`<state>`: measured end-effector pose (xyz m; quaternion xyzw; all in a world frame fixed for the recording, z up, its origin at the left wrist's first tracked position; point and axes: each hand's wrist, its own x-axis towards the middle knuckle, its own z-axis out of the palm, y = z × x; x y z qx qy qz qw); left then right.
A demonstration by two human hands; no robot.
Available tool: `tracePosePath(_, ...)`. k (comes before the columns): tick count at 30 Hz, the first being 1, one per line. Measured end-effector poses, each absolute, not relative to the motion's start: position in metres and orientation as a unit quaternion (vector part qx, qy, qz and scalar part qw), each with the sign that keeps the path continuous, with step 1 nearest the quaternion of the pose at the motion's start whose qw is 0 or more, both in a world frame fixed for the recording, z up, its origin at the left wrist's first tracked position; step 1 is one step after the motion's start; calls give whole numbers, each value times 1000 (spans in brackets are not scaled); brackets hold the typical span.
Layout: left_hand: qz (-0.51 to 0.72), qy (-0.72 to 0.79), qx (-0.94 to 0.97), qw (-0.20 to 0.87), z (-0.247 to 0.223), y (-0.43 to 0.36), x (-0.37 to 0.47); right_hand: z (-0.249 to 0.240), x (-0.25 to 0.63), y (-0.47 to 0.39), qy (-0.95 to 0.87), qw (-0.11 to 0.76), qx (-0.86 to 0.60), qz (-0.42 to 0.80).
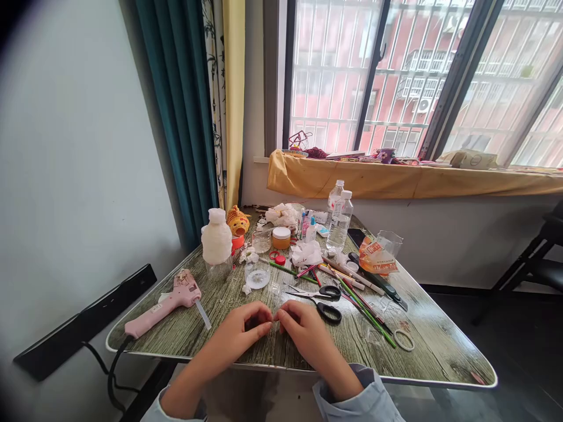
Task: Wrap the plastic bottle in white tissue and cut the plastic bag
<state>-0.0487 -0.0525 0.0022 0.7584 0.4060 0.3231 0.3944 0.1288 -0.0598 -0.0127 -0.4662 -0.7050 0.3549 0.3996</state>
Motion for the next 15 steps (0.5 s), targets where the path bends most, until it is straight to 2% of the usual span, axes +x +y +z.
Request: tracePosePath(15, 288, 429, 749, 414, 8, -50, -49, -10, 121, -66, -707, 408, -497, 295)
